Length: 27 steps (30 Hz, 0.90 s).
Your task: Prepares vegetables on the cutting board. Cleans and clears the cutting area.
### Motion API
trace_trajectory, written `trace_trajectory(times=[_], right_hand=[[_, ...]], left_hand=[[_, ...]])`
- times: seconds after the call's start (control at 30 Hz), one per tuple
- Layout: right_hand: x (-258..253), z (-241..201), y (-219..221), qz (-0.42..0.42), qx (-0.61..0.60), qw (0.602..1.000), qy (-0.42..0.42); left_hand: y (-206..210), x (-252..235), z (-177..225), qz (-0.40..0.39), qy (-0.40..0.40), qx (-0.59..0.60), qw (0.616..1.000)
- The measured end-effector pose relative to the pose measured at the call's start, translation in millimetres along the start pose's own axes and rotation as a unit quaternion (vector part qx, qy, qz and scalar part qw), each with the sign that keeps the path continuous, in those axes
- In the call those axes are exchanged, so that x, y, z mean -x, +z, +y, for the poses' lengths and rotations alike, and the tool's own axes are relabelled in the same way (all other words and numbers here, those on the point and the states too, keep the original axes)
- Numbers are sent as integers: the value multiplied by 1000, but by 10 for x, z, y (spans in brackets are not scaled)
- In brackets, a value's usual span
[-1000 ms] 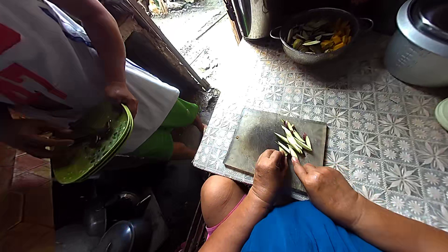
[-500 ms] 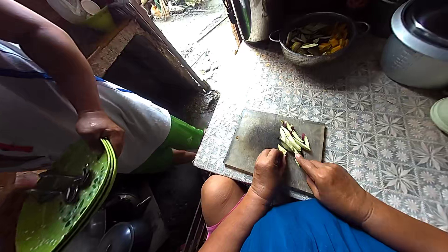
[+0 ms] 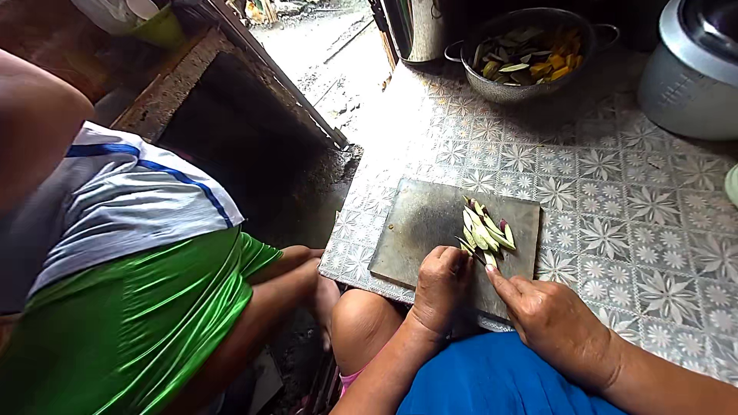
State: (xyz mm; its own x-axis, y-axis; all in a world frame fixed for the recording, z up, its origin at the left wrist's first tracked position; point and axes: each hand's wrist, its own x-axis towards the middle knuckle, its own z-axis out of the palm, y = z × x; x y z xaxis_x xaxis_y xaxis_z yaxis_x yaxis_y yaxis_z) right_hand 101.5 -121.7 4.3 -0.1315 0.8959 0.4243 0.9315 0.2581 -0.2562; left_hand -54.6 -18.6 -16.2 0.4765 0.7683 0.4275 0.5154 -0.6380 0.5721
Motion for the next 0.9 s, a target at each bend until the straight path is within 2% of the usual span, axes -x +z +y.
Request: trace_trajectory(times=[0.27,0.6,0.77,0.9], right_hand=[[-34,-15,11,-28,-15,999,3],[-253,-106,61,-78,-7,995,65],[-232,-23,-138,-151,-113,976,113],[-89,177,-159,-56,-172,980,88]], left_hand=[[-12,-10,5,-6,1,3,1000],[-13,-34,10,-9,13,-2,1000],[-36,-32,-25,-2,-13,-16,1000],[-47,-73,-55,8,-26,-13,1000]])
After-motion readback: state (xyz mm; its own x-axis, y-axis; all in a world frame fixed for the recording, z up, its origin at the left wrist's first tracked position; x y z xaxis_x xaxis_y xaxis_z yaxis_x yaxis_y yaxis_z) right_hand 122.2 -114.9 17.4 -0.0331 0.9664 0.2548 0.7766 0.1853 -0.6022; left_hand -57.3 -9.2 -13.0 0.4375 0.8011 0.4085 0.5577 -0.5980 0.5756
